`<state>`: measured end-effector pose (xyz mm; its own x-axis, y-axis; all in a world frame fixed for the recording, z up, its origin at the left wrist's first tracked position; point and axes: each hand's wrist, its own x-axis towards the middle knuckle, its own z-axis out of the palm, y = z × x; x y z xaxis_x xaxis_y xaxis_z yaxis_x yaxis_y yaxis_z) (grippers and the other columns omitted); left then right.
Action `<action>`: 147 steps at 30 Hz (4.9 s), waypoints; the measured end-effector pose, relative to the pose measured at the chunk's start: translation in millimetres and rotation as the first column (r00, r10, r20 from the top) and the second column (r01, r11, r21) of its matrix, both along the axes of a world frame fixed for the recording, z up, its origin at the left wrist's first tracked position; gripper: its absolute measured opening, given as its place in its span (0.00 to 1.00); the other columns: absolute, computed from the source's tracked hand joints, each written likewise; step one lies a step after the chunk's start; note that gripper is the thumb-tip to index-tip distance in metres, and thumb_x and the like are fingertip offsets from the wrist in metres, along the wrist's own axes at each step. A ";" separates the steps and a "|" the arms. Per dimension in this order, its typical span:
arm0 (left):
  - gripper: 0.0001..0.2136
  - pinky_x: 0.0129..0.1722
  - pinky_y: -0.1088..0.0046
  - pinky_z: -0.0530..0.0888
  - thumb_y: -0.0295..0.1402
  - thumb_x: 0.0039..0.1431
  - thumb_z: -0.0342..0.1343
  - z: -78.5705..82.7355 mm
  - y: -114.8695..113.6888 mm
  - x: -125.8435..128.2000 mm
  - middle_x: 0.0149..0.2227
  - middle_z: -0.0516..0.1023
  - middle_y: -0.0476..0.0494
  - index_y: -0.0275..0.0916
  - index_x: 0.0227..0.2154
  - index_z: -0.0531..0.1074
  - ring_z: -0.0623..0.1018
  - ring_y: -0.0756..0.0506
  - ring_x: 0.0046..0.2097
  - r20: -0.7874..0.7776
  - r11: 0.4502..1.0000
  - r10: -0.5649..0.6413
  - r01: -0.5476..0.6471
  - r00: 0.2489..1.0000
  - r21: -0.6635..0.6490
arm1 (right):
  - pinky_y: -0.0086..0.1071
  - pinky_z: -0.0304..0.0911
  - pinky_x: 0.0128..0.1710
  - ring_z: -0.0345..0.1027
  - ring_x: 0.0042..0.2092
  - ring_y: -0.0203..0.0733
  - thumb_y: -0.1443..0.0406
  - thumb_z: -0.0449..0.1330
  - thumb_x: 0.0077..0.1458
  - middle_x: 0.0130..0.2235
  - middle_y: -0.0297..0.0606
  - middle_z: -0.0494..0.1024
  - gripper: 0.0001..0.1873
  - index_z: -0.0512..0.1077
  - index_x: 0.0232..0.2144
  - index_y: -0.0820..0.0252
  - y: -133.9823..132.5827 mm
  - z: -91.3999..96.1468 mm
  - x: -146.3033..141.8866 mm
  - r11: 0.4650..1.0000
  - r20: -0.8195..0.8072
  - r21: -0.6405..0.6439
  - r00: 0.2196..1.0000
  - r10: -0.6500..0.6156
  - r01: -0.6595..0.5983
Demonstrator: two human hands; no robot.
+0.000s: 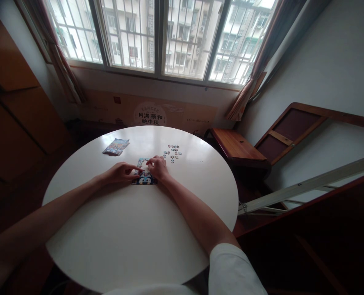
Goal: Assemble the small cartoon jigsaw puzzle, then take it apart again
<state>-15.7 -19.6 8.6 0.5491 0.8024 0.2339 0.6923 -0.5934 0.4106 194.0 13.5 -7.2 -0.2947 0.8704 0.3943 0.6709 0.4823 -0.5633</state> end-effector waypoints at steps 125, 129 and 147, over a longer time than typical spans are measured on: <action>0.24 0.25 0.72 0.46 0.45 0.57 0.48 -6.7 6.7 4.7 0.17 0.47 0.55 0.34 0.13 0.55 0.48 0.55 0.22 -0.054 0.996 0.047 -0.042 0.997 0.076 | 0.40 0.60 0.49 0.70 0.43 0.43 0.64 0.60 0.49 0.38 0.37 0.79 0.08 0.74 0.34 0.57 90.4 11.0 131.1 0.800 -0.065 -0.253 0.816 -0.575 0.544; 0.24 0.24 0.72 0.45 0.45 0.58 0.48 -5.3 5.8 4.5 0.17 0.47 0.55 0.34 0.13 0.55 0.48 0.55 0.22 -0.054 0.995 0.048 -0.043 0.997 0.086 | 0.33 0.67 0.38 0.72 0.38 0.41 0.64 0.62 0.48 0.37 0.42 0.79 0.13 0.74 0.37 0.63 89.5 32.9 107.9 0.915 -0.418 -0.256 0.818 -0.394 0.310; 0.24 0.24 0.73 0.45 0.45 0.58 0.47 -8.2 6.0 1.5 0.17 0.47 0.55 0.34 0.13 0.57 0.48 0.55 0.22 -0.024 0.994 0.044 -0.041 0.999 0.104 | 0.32 0.66 0.30 0.71 0.28 0.37 0.59 0.66 0.41 0.25 0.38 0.79 0.15 0.78 0.32 0.62 15.5 25.0 27.6 0.922 -0.642 -0.266 0.766 0.049 -0.282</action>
